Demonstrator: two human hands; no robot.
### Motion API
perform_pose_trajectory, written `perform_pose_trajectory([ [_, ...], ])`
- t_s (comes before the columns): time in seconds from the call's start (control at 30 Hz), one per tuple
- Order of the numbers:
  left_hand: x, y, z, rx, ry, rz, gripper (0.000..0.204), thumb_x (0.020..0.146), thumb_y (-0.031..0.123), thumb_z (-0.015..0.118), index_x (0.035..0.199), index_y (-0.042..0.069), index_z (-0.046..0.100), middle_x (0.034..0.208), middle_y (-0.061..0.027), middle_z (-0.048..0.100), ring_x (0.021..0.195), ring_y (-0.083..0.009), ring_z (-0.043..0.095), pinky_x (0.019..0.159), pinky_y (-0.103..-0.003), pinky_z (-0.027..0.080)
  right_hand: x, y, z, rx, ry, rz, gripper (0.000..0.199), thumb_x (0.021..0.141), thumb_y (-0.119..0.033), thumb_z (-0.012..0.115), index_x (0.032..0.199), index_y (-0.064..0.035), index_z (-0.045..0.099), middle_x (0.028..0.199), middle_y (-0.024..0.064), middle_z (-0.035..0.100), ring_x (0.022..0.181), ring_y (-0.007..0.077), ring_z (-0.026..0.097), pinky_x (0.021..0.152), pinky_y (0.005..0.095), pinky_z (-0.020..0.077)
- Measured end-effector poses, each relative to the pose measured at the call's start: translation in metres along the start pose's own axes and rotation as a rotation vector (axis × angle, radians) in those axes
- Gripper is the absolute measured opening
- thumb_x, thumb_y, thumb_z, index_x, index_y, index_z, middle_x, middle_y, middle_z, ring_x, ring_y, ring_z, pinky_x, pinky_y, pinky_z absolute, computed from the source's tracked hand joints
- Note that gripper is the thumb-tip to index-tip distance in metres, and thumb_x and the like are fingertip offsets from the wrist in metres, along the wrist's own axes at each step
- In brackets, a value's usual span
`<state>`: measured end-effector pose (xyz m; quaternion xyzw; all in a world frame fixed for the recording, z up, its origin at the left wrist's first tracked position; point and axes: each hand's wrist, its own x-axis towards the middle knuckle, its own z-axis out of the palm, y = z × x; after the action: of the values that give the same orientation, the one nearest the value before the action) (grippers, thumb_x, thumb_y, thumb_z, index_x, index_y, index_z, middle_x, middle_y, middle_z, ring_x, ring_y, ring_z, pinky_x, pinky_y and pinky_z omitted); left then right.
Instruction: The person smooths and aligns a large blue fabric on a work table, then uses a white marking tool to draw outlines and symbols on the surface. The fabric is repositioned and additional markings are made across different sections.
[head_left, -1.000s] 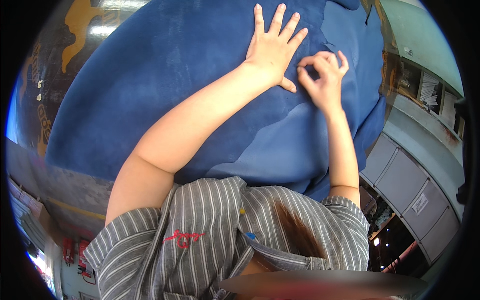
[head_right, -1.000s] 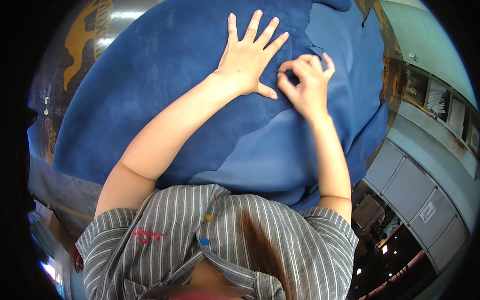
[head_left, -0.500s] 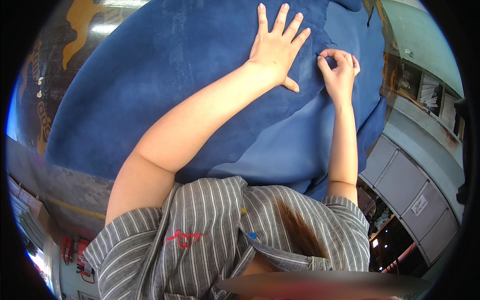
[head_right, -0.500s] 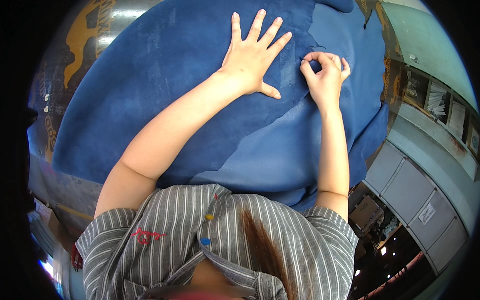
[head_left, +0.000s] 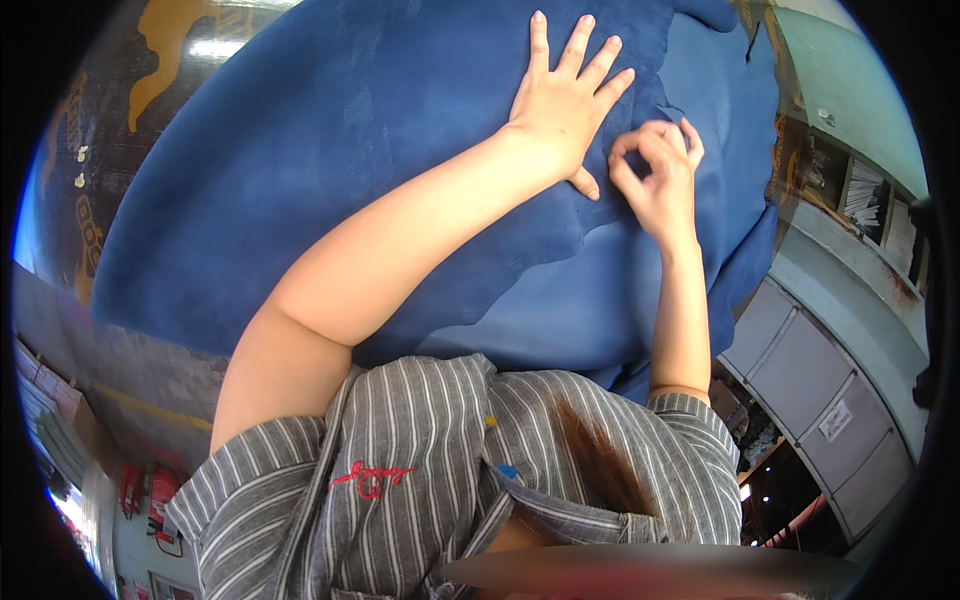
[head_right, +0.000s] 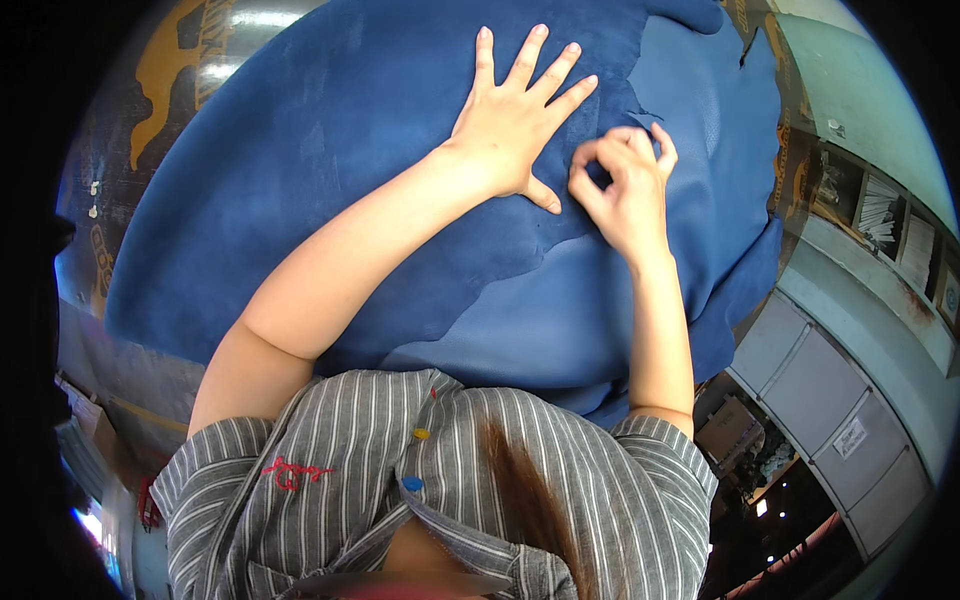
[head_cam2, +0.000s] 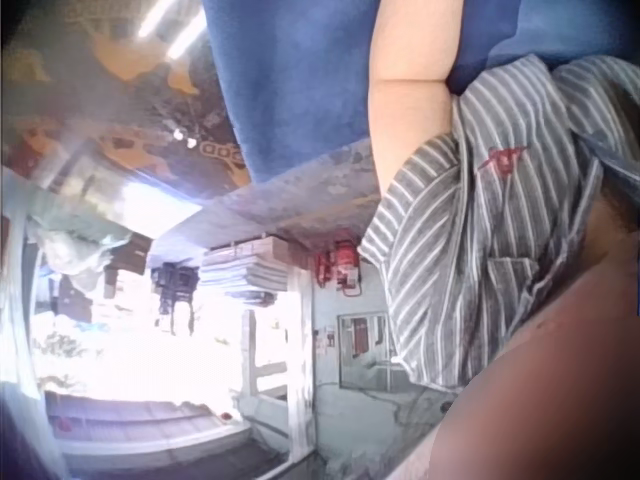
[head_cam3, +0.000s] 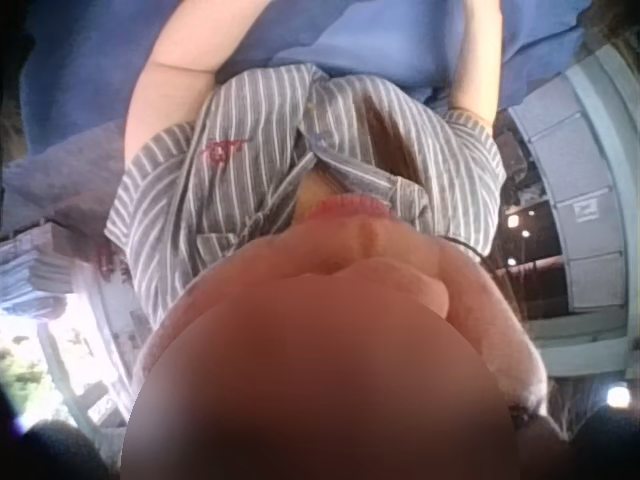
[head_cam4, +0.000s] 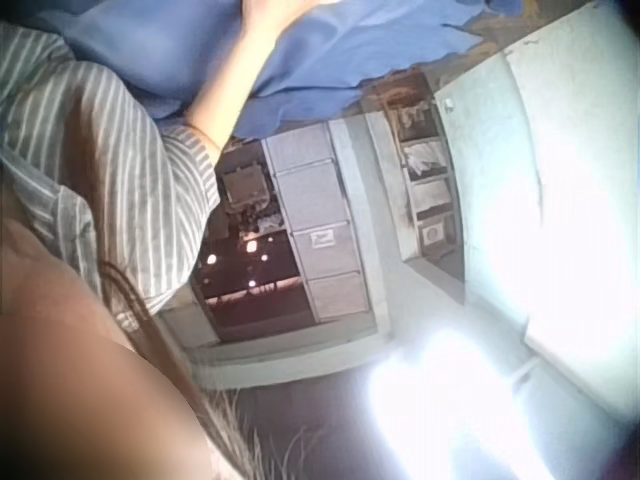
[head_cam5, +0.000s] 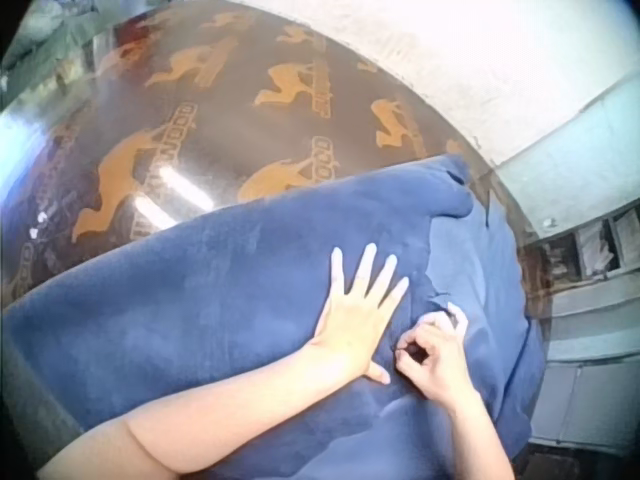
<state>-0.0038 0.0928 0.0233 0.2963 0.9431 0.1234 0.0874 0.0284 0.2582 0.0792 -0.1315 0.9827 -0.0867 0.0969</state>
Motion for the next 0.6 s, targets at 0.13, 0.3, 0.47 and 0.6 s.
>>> perform_pose_trajectory([
  [0.13, -0.001, 0.002, 0.0, 0.004, -0.014, 0.005, 0.136, 0.052, 0.077, 0.082, 0.162, 0.023, 0.024, 0.169, -0.0113, 0.015, 0.155, -0.0417, 0.002, 0.113, -0.079, 0.004, -0.005, 0.005, -0.002, -0.028, -0.081, -0.111, 0.006, 0.073, -0.013, 0.073, 0.077, -0.0122, 0.069, 0.075, -0.0033, 0.059, 0.095, 0.0144, 0.06, 0.119, 0.0537, 0.0192],
  [0.3, -0.001, 0.001, 0.001, -0.007, 0.005, 0.011, 0.136, 0.052, 0.078, 0.081, 0.162, 0.023, 0.024, 0.169, -0.0107, 0.015, 0.155, -0.0416, 0.002, 0.113, -0.08, 0.004, 0.004, 0.0, 0.007, 0.145, 0.182, -0.079, 0.005, 0.078, -0.013, 0.074, 0.08, -0.0116, 0.069, 0.08, 0.0002, 0.061, 0.095, 0.0163, 0.06, 0.117, 0.0534, 0.021],
  [0.47, -0.001, 0.001, 0.0, -0.019, -0.014, 0.02, 0.136, 0.051, 0.078, 0.082, 0.161, 0.022, 0.025, 0.169, -0.0106, 0.015, 0.155, -0.0416, 0.001, 0.113, -0.08, 0.004, -0.016, -0.011, -0.006, -0.066, -0.109, -0.061, 0.008, 0.072, -0.012, 0.075, 0.077, -0.0124, 0.069, 0.076, -0.0019, 0.058, 0.094, 0.0152, 0.059, 0.118, 0.0535, 0.0206],
  [0.6, -0.002, 0.001, 0.0, -0.014, 0.005, 0.011, 0.136, 0.051, 0.077, 0.082, 0.161, 0.023, 0.025, 0.169, -0.0106, 0.015, 0.155, -0.0417, 0.002, 0.113, -0.08, 0.004, -0.001, -0.001, -0.001, 0.058, 0.189, -0.113, 0.007, 0.078, -0.014, 0.076, 0.083, -0.0123, 0.071, 0.08, -0.0003, 0.061, 0.096, 0.016, 0.06, 0.117, 0.0535, 0.0213],
])
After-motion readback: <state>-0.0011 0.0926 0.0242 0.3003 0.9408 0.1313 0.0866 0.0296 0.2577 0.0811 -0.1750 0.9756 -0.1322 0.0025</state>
